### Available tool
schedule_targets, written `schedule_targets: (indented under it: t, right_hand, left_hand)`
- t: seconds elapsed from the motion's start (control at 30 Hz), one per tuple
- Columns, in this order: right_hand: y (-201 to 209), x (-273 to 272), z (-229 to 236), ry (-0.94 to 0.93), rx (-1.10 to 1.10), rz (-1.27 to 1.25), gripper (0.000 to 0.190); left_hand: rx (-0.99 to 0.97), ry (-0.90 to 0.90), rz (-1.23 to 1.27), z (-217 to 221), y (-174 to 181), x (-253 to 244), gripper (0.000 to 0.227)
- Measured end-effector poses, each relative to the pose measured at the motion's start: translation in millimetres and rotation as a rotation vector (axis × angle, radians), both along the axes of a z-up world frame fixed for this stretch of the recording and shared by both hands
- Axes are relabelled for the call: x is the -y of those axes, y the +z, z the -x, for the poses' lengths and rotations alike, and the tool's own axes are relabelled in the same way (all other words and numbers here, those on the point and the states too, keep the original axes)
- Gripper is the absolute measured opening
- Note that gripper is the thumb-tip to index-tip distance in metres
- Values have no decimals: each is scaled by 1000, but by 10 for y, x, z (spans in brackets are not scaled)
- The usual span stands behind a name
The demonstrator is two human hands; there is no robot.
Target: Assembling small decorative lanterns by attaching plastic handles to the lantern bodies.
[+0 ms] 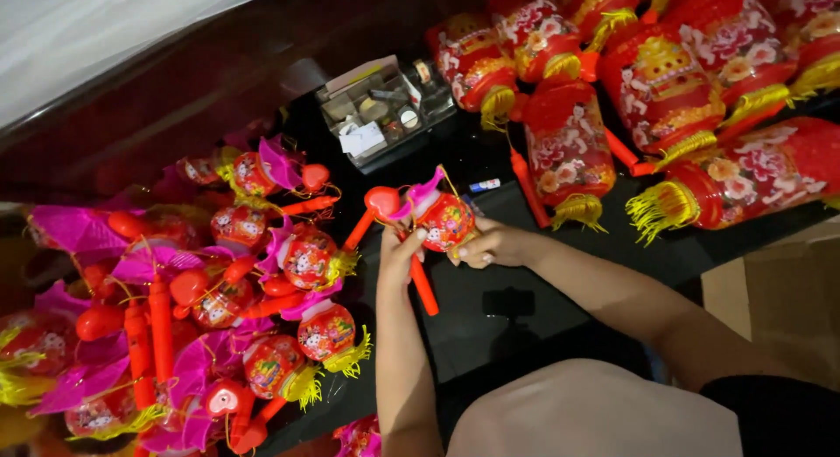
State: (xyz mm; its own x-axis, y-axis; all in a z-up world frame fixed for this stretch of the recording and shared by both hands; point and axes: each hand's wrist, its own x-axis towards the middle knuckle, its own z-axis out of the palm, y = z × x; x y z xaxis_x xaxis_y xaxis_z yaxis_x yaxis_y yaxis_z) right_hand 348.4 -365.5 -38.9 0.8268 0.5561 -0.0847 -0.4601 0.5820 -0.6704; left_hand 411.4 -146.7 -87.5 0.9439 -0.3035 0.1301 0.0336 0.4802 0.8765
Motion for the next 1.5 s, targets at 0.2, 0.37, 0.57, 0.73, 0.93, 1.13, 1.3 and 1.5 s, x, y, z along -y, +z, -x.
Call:
schedule_targets:
  t: [0.2,0.37,0.57,0.73,0.93,1.13,1.3,1.5]
  right_hand:
    - [81,39,-50,32,79,-209,48]
    - [10,22,-69,-40,177,-179,57]
    - [431,-113,80,-104,283,41,80]
    - [417,-182,128,-133,362,150,103]
    - [374,-14,176,-87,765,467,100]
    - [1347,-72,663,-793,1165,859,103]
    - [1649,-229,922,-802,1283,813,52]
    - [1075,1,926,-755,1047,853,48]
  left_hand:
    - [-7,-246,259,250,1050,-12,80]
    - [-48,-97,144,201,915,-256,51]
    - [287,336,-234,537,1881,-356,31]
    - [346,464,-244,794,2199,-250,34]
    - [242,281,153,1100,2545,188,39]
    - [189,453,36,1343,2654,507,63]
    - [396,350,135,1502,2508,679,34]
    - [353,108,-172,1679,2884,396,39]
